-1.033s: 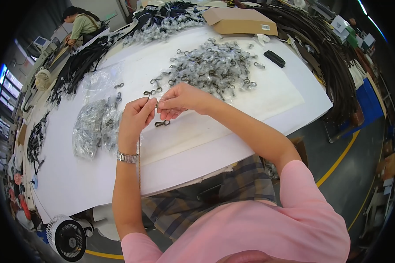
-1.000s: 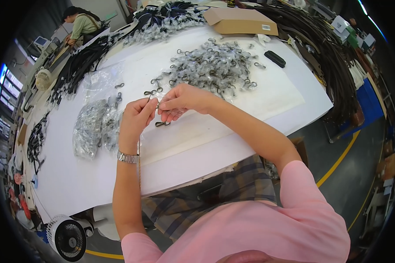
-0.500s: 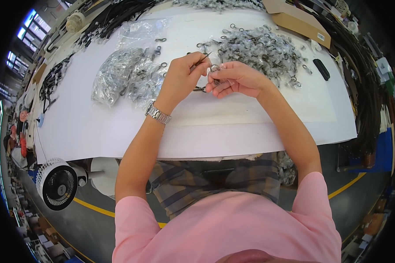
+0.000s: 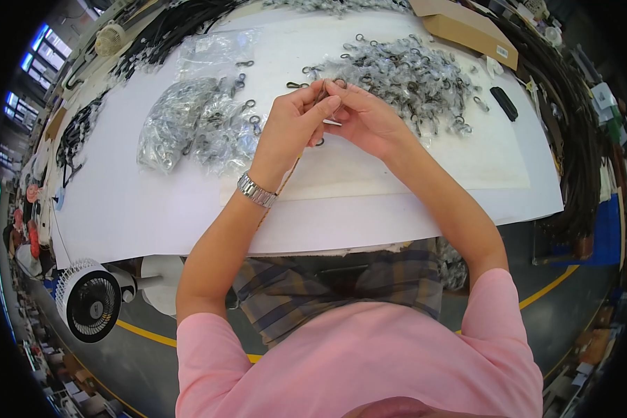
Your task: The recorder is assembling small metal swivel snap hooks/clasps at a factory workstation.
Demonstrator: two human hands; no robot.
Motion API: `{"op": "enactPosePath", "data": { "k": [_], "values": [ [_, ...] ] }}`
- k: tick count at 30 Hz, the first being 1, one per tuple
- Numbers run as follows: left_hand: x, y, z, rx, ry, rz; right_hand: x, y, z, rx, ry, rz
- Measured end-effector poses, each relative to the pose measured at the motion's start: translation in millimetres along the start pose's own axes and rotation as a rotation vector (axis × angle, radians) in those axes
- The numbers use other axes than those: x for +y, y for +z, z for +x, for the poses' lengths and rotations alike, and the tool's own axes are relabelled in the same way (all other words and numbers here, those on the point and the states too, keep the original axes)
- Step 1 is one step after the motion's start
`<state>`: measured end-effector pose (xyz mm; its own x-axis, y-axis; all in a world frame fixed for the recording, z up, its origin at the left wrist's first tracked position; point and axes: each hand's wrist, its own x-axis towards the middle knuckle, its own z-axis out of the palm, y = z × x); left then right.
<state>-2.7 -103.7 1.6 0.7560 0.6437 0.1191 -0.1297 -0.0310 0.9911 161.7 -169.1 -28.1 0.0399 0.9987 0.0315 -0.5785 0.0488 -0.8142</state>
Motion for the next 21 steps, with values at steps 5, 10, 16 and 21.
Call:
{"op": "enactPosePath", "data": {
  "k": [5,10,16,21],
  "values": [
    [-15.4,-17.8,5.4,-0.083,-0.095,-0.107,-3.2,9.8,-0.7,-0.027,0.036,0.050],
    [-8.7,-10.9,3.7,-0.169,-0.162,-0.093,-9.3,8.4,-7.5,-0.014,-0.021,-0.183],
    [-13.8,-19.2,4.2,-0.194,-0.176,-0.214,-10.4,32.8,-14.8,0.123,-0.119,-0.231],
    [-7.8,-22.9,2.3,-0.160,-0.161,-0.146,-7.7,17.2,-15.5,0.177,-0.094,-0.312]
  ]
}}
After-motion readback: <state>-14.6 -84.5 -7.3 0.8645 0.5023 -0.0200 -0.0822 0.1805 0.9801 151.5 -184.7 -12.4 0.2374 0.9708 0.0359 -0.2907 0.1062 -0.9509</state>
